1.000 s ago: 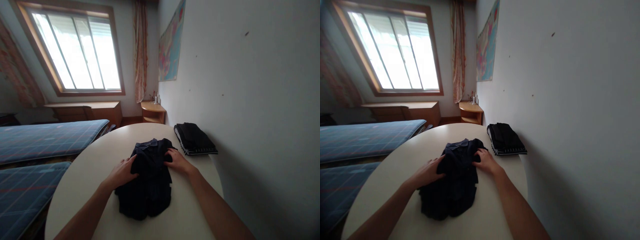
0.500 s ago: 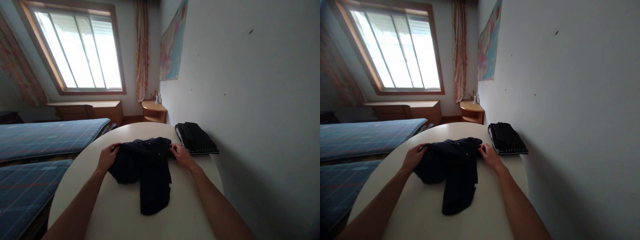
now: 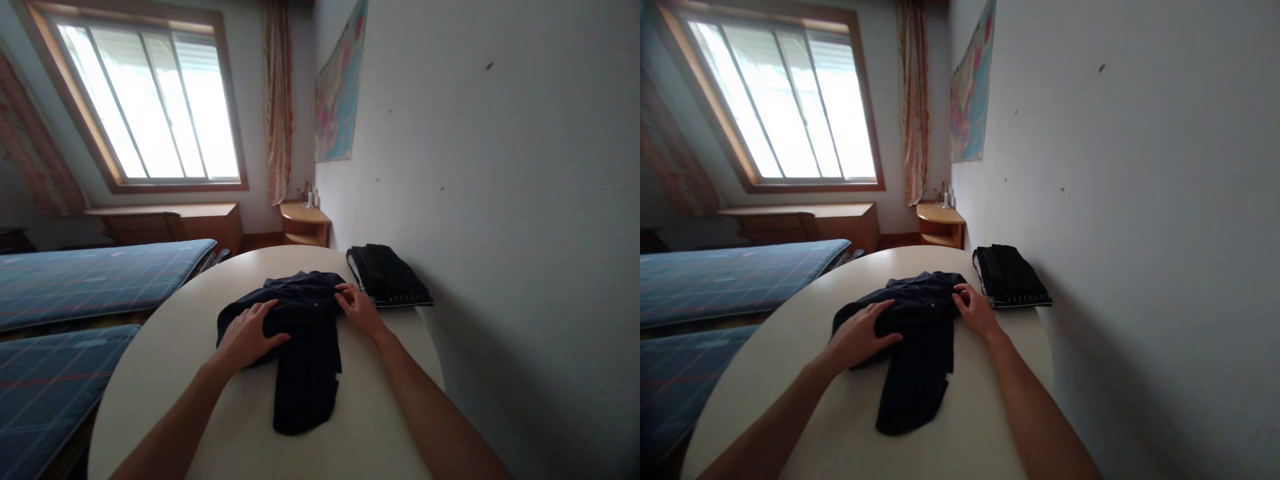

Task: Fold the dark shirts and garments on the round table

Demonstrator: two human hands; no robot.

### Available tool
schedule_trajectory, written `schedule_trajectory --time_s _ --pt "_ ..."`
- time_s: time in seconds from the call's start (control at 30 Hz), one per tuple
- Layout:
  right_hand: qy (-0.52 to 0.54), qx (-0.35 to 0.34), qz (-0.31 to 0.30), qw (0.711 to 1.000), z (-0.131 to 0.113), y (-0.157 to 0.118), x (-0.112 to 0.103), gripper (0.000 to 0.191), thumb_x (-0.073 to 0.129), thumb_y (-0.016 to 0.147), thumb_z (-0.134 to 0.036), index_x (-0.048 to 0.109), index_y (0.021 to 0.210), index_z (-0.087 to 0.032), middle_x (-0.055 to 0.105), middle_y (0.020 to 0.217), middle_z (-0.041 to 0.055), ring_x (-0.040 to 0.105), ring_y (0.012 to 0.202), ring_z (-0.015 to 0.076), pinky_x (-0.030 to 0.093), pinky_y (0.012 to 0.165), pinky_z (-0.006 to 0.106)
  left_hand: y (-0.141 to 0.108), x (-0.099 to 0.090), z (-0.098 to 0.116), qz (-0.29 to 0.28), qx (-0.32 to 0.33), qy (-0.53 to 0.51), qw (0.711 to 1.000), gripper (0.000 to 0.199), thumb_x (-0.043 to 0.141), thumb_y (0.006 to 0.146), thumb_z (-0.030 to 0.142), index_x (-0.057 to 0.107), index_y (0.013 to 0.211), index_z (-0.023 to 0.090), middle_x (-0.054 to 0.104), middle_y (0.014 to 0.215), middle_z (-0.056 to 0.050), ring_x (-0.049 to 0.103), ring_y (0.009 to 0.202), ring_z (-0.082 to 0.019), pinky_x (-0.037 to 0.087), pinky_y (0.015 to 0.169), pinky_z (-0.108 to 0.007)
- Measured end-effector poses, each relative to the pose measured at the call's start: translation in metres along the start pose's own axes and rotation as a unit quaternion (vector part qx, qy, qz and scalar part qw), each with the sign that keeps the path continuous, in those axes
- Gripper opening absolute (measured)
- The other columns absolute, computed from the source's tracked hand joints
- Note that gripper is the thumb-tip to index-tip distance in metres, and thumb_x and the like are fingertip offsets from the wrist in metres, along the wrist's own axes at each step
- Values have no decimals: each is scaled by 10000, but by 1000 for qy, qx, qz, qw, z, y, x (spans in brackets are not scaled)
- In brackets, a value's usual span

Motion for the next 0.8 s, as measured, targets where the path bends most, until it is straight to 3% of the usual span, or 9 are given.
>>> schedule_trajectory --time_s 0.1,0.23,0.3,0.37,0.47,0.57,0.67,0.8 --pt "-7 -57 -62 996 -7 -4 20 521 634 843 -397 540 1324 -223 616 1305 100 579 1202 252 435 1046 420 -6 22 9 -79 32 -16 996 793 726 699 404 470 1438 274 484 1476 -90 497 1293 -357 382 1075 -454" --pt "-66 -60 -86 992 4 -2 40 550 617 819 -245 545 1358 -161 562 1384 141 443 1356 293 327 1150 487 4 15 -14 -86 16 -43 995 452 550 780 245 658 1216 293 695 1201 -35 636 1121 -275 461 976 -357" --pt "-94 -51 -62 992 12 2 40 559 575 842 -230 520 1393 -153 545 1408 132 363 1411 303 298 1168 500 13 -3 -36 -33 -17 -45 998 362 492 828 275 685 1134 292 737 1057 -28 675 1013 -265 490 910 -348" --pt "-111 -41 -25 993 18 6 34 595 531 873 -236 449 1456 -149 521 1434 124 303 1443 299 290 1175 496 17 -29 -61 67 -55 -43 995 343 455 871 329 672 1131 274 730 1045 -40 672 990 -265 492 906 -359" --pt "-133 -20 7 991 23 9 25 642 525 881 -253 388 1493 -113 517 1430 144 306 1440 303 291 1174 488 11 -64 -98 226 -113 -4 968 372 488 872 421 658 1118 200 678 1103 -105 621 1047 -296 469 959 -405" --pt "-154 -30 -9 988 19 7 26 621 550 871 -275 444 1458 -101 521 1426 152 334 1421 306 266 1185 477 3 -76 -114 298 -145 47 942 439 546 842 438 624 1157 143 622 1126 -153 581 1065 -318 446 991 -453" --pt "-170 -39 -19 985 13 4 31 619 563 860 -289 463 1447 -120 517 1433 143 333 1419 303 254 1186 472 6 -63 -106 264 -135 78 952 437 546 852 406 589 1201 147 606 1144 -155 562 1101 -326 439 1002 -462" --pt "-167 -26 -22 985 16 3 38 724 579 843 -308 364 1501 -97 427 1505 157 272 1447 315 232 1193 467 12 -21 -86 146 -94 85 981 560 577 837 399 477 1334 161 583 1250 -156 546 1183 -335 424 1031 -457"
Point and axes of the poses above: each hand's wrist, its own y-axis towards the middle knuckle, its own x-axis out of the palm, z = x × y, the point moved 9 cm from there along y, towards the middle knuckle
